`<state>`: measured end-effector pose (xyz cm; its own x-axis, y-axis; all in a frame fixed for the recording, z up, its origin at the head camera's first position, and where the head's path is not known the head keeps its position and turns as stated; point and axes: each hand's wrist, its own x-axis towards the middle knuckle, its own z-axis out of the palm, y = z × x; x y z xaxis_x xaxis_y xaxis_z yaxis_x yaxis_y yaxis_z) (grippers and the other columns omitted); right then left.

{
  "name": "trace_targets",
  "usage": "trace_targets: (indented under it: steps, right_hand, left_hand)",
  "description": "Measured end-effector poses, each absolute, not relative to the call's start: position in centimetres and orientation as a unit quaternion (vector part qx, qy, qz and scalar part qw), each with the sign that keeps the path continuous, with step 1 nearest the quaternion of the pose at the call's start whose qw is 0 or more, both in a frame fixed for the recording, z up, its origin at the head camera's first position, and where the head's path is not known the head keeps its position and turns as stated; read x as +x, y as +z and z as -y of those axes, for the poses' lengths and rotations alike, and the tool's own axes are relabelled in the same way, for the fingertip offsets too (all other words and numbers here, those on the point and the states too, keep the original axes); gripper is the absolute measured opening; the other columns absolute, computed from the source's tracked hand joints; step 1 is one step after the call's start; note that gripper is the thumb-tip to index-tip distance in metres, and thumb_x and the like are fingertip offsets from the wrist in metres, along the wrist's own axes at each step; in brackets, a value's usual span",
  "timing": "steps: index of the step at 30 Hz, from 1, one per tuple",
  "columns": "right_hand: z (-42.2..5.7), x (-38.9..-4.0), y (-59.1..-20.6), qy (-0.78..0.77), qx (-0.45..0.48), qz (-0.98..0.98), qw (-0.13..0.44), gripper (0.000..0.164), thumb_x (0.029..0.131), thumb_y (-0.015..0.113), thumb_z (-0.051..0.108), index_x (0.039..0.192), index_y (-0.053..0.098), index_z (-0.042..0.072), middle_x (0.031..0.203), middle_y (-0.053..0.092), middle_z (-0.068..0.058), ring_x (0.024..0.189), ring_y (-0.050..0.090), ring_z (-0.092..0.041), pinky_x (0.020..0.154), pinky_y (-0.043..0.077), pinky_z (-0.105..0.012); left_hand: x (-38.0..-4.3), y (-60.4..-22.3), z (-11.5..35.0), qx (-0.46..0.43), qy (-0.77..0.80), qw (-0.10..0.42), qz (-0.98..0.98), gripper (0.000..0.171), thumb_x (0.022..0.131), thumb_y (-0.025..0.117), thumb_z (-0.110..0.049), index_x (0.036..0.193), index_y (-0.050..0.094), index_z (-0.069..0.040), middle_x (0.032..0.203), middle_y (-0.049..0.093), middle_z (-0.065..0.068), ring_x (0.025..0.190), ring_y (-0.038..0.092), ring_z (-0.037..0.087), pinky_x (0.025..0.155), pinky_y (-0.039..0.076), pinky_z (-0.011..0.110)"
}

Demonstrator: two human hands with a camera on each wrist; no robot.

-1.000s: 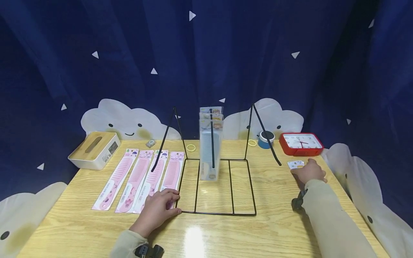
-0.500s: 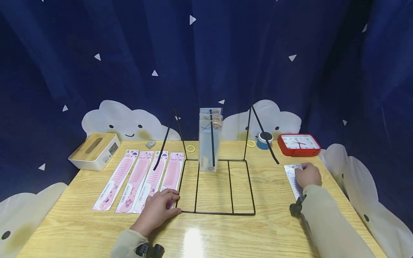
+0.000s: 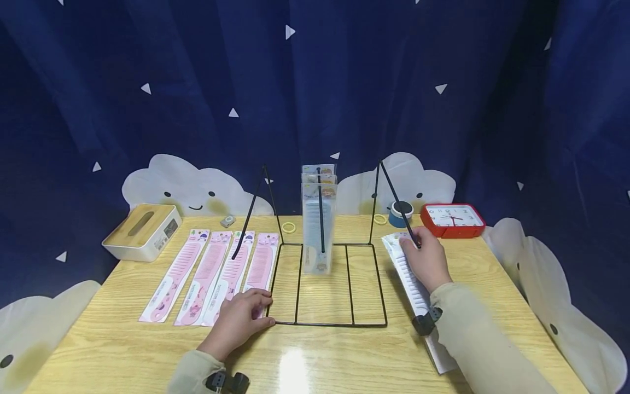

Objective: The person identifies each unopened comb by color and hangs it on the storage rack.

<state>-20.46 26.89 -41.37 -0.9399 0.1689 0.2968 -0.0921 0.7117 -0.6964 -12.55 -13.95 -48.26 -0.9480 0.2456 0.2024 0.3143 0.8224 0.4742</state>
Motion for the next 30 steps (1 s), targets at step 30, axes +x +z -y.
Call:
trace_targets:
  steps: [30]
  right_hand:
    - [-13.3, -10.8, -31.9, 0.569, 0.274, 0.722, 0.283, 0.021, 0.081, 0.07, -0.018, 0.095, 0.06, -0.006, 0.089, 0.062, -0.001, 0.066, 0.053, -0.008, 0.054, 0.042, -0.02]
  left_hand:
    - [-12.6, -48.4, 13.9, -0.148, -0.251, 0.063, 0.955, 0.037, 0.074, 0.087, -0.034, 0.104, 0.076, -0.016, 0.121, 0.068, -0.009, 0.092, 0.06, 0.016, 0.077, 0.038, 0.043]
